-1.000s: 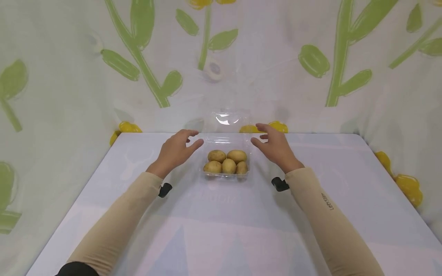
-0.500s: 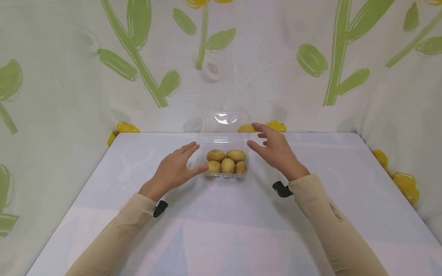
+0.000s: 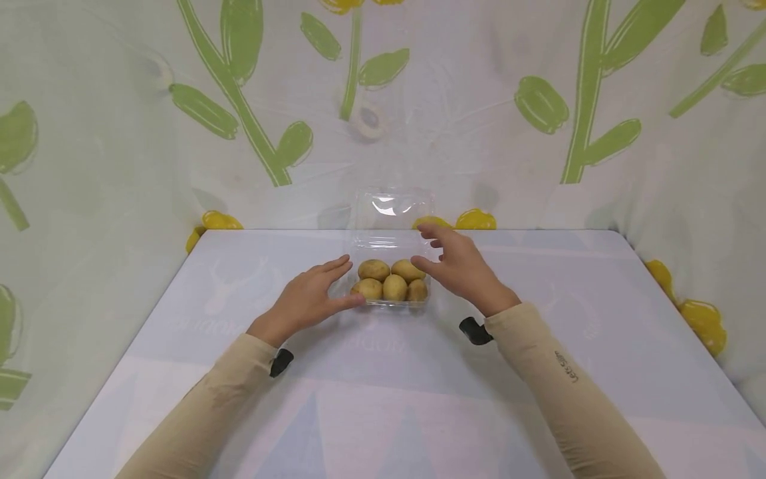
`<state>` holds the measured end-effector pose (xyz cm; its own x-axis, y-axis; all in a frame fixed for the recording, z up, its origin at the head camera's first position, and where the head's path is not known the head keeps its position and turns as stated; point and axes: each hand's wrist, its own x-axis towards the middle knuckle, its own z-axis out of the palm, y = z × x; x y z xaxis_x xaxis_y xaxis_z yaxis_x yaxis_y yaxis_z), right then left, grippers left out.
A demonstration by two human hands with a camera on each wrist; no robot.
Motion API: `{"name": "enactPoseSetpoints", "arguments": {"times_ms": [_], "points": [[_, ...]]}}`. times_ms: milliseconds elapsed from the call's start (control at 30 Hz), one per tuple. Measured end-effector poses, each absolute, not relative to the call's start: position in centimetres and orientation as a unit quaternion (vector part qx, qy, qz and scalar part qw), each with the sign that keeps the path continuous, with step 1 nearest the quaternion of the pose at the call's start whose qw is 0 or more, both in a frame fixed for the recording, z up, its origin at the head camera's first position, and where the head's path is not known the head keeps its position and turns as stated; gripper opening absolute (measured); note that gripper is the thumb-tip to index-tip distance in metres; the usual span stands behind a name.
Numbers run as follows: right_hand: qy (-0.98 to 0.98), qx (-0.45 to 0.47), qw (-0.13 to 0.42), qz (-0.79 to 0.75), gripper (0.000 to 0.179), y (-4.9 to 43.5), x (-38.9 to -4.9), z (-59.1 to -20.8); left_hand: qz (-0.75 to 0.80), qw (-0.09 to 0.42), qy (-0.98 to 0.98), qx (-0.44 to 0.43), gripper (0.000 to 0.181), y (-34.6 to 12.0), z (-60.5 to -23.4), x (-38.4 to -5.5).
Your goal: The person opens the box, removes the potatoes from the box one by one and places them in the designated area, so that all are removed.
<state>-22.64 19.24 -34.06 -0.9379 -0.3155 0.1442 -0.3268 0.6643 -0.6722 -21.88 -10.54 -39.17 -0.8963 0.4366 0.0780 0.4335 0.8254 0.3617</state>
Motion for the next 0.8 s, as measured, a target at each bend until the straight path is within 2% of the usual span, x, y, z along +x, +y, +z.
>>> {"name": "enactPoseSetpoints", "arguments": {"times_ms": [333, 633, 800], "points": [[-0.913, 0.204, -0.041, 0.352, 0.055, 16.6, -22.9, -35.2, 0.197, 0.026, 0.957, 0.209, 0.09, -10.4, -38.9, -22.0], [-0.919, 0.2, -0.1, 0.325, 0.044, 14.6, -23.4, -35.6, 0.194, 0.025, 0.958, 0.209, 0.089, -10.2, -38.8, -22.1], [-0.928, 0.198, -0.111, 0.296, 0.042, 14.0, -23.6, -35.8, 0.194, 0.025, 0.958, 0.209, 0.087, -10.3, -38.6, -22.0]]}}
